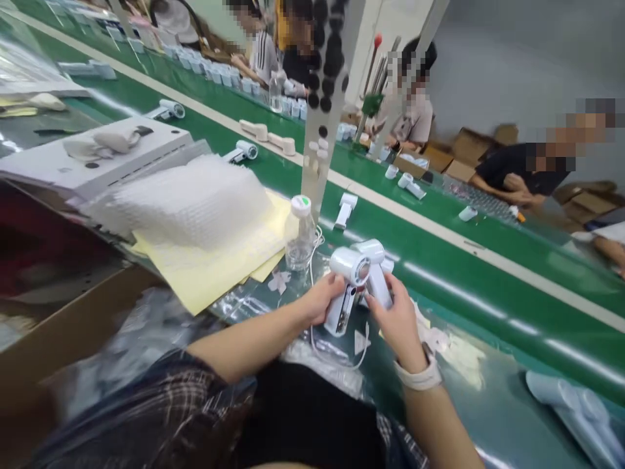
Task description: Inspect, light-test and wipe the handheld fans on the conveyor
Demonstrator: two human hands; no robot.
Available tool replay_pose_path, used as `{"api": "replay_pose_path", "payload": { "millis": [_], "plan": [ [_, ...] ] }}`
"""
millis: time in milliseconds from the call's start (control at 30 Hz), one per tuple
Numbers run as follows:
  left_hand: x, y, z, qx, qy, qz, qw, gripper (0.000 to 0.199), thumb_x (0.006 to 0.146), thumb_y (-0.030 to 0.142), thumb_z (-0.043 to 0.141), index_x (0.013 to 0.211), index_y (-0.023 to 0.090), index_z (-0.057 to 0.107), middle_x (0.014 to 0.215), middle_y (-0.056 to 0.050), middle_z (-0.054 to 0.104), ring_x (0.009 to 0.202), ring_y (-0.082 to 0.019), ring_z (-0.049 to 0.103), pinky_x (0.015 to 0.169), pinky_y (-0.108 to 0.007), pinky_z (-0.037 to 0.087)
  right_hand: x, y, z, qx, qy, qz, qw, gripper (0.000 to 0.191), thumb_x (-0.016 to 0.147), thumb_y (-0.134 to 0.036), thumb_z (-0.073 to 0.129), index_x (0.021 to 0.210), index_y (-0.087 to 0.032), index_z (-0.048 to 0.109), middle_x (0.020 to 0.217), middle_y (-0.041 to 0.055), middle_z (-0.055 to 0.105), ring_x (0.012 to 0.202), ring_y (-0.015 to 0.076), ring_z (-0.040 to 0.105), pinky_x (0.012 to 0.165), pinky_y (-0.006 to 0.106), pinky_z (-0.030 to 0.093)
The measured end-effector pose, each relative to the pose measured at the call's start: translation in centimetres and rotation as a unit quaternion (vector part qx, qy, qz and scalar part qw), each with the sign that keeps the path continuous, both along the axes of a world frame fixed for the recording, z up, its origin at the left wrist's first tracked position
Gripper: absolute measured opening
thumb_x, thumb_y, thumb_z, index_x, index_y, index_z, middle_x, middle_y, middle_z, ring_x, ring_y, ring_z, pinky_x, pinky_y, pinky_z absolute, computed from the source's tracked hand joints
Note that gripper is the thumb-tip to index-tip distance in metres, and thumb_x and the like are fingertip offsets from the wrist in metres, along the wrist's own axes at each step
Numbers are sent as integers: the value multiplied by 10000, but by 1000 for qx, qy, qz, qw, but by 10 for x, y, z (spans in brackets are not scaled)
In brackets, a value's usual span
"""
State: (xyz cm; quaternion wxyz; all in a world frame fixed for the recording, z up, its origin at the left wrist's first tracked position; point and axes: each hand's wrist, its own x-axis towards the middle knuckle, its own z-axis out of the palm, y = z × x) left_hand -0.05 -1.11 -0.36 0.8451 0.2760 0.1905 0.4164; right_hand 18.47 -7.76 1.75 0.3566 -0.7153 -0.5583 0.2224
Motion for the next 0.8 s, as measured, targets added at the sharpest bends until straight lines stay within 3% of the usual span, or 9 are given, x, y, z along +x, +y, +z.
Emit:
{"api": "replay_pose_path", "payload": {
  "millis": [67,133,233,333,400,500,633,700,800],
  "plan": [
    [2,-3,-5,-2,6,-5,1000,889,426,738,1031,1018,127,774,1002,-156,835,1136,-371,791,1065,-448,603,-23,-24,-4,23,-26,30,999,730,946,-468,669,1601,-203,488,1510,188,608,1371,335,634,1127,512,559],
    [2,-4,-7,-9,6,-8,1000,869,451,788,998,996,153,768,1005,-141,837,1212,-390,768,1100,-473,593,-28,-41,-7,11,-87,59,994,609,1016,-455,579,1570,-205,530,1447,169,654,1237,286,704,1009,441,606],
    [2,0,-7,4,-9,-16,1000,790,550,828,944,940,171,744,1042,-136,839,1306,-395,729,1140,-500,575,-19,-57,-16,-57,-167,18,984,351,1073,-441,499,1155,-180,718,1031,124,747,873,249,725,744,360,555],
    [0,3,-2,14,-8,-33,999,777,587,858,908,902,169,732,1103,-144,835,1382,-401,685,1166,-508,560,-18,-63,-30,-95,-203,-34,974,238,1040,-334,528,898,-183,644,863,119,692,712,236,648,631,331,398],
    [-2,2,6,16,-5,-43,999,795,573,876,901,898,171,727,1145,-147,828,1400,-405,671,1170,-509,559,-27,-65,-38,-102,-211,-24,972,178,1024,-269,520,882,-199,603,851,98,688,694,212,625,627,314,339],
    [-4,-5,27,27,-21,-57,998,836,564,930,860,893,177,702,1211,-154,806,1403,-410,665,1159,-517,568,-41,-69,-43,-101,-203,-11,974,184,1040,-356,546,936,-209,589,811,69,678,702,209,618,612,301,287],
    [2,-10,52,56,-47,-68,995,828,661,963,771,891,176,655,1255,-165,770,1429,-398,641,1156,-508,568,-45,-68,-45,-108,-175,-5,979,186,1004,-359,580,931,-189,591,875,139,698,728,238,643,590,307,262],
    [7,-8,53,70,-36,-63,995,822,709,974,720,858,172,624,1260,-173,756,1437,-388,631,1148,-501,570,-42,-66,-42,-111,-141,20,984,144,996,-305,553,943,-183,608,902,145,720,737,235,667,600,303,334],
    [14,-1,42,71,-17,-61,995,885,590,1011,758,838,177,598,1224,-178,764,1384,-401,662,1089,-506,598,-39,-69,-27,-116,-37,90,989,235,1031,-376,521,1055,-189,663,826,71,737,705,210,701,633,302,492]
  ]
}}
